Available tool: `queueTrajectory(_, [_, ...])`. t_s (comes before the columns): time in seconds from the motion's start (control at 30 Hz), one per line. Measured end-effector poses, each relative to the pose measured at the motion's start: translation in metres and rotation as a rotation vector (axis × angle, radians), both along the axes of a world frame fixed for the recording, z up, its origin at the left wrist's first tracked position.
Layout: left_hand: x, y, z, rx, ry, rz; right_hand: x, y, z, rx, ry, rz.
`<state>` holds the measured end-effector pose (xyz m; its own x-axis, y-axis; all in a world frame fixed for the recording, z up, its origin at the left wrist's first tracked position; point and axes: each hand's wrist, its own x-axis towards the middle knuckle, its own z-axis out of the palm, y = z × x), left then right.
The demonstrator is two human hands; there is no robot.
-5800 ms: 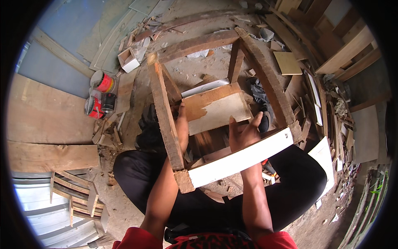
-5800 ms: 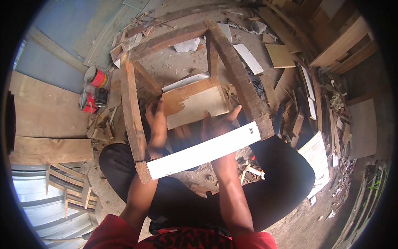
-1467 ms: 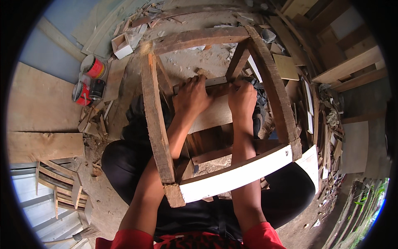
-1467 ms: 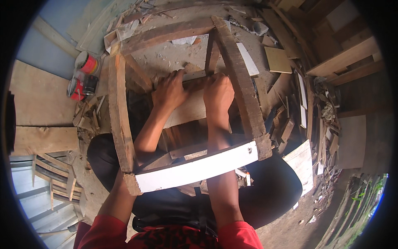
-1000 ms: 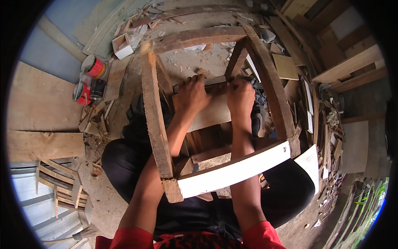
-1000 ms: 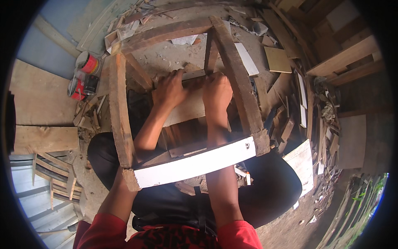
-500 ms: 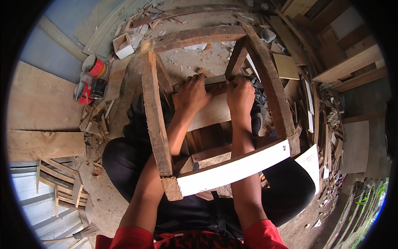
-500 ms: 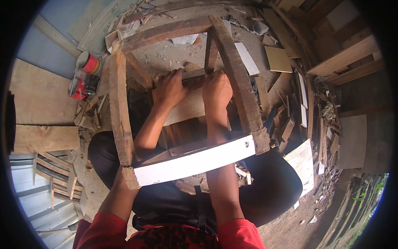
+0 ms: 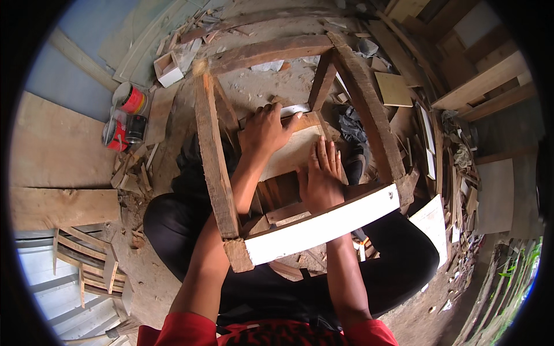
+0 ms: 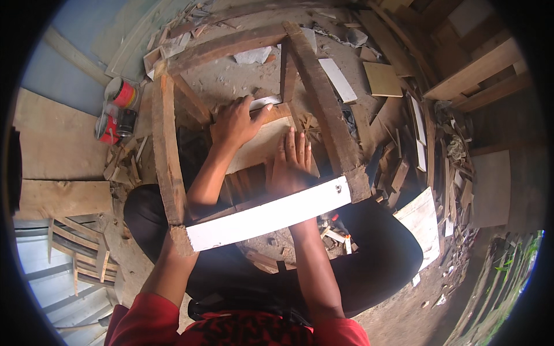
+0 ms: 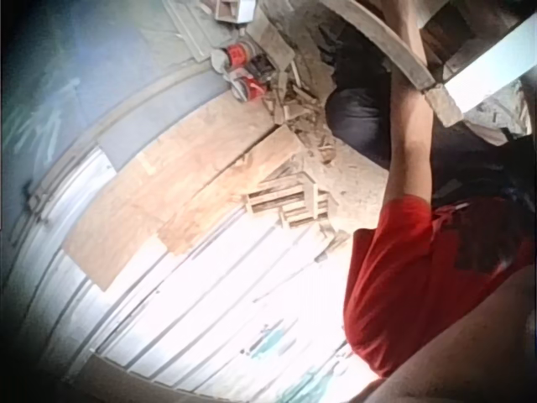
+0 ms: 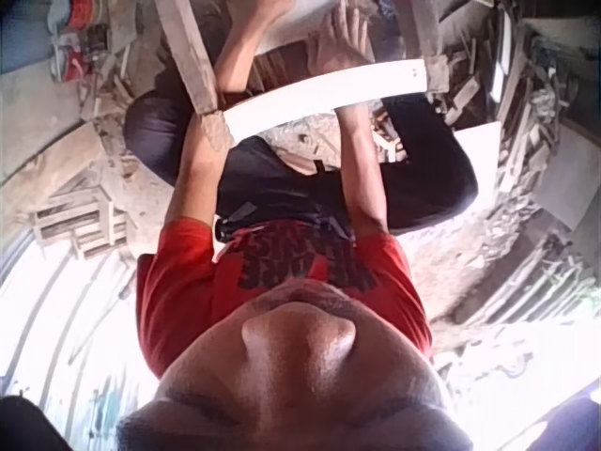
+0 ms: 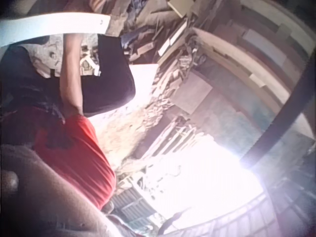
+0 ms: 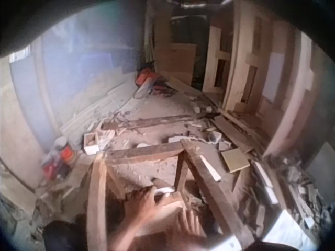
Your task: The person sits on the floor and assembles a wooden frame by fitting white rectangular pieces into the structure. They use a hammer to tap the pieces into place and adjust the frame orientation multiple times.
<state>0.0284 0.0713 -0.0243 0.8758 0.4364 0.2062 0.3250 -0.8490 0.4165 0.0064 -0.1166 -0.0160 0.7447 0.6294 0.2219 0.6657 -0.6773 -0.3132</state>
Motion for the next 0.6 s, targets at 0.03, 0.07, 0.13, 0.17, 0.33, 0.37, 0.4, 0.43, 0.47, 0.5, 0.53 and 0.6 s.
queueTrajectory(0.03, [0.000, 0.001, -0.001, 0.001, -0.005, 0.000, -0.005, -0.002, 0.003, -0.018, 0.013, 0.017])
queueTrajectory(0.07, [0.001, 0.000, -0.003, 0.014, 0.007, -0.001, -0.008, -0.005, 0.005, -0.038, 0.027, 0.032])
queueTrajectory(0.13, [0.003, 0.000, -0.005, 0.041, 0.029, 0.000, -0.010, -0.005, 0.006, -0.048, 0.032, 0.048])
queueTrajectory(0.17, [0.004, -0.001, -0.005, 0.050, 0.047, 0.015, -0.010, -0.003, 0.006, -0.038, 0.024, 0.047])
queueTrajectory(0.33, [0.015, -0.004, -0.008, 0.140, 0.096, 0.123, -0.005, 0.000, 0.006, -0.044, -0.070, 0.095])
queueTrajectory(0.37, [0.016, -0.008, -0.003, 0.093, 0.126, 0.112, -0.005, -0.002, 0.004, -0.057, -0.092, 0.094])
queueTrajectory(0.4, [0.016, -0.011, 0.001, 0.045, 0.156, 0.102, -0.006, -0.004, 0.002, -0.072, -0.115, 0.093])
queueTrajectory(0.43, [0.018, -0.015, 0.005, -0.004, 0.185, 0.091, -0.004, -0.009, -0.002, -0.064, -0.133, 0.089])
queueTrajectory(0.47, [0.019, -0.015, 0.002, 0.002, 0.106, 0.055, -0.003, -0.013, -0.008, -0.044, -0.153, 0.097])
queueTrajectory(0.5, [0.017, -0.010, -0.004, 0.014, 0.030, 0.035, -0.003, -0.011, -0.007, -0.017, -0.171, 0.121])
queueTrajectory(0.53, [0.016, -0.005, -0.010, 0.028, -0.046, 0.014, -0.004, -0.011, -0.004, -0.025, -0.173, 0.140])
queueTrajectory(0.6, [0.008, -0.004, -0.016, 0.026, -0.267, -0.103, -0.007, -0.011, 0.003, -0.046, -0.168, 0.159])
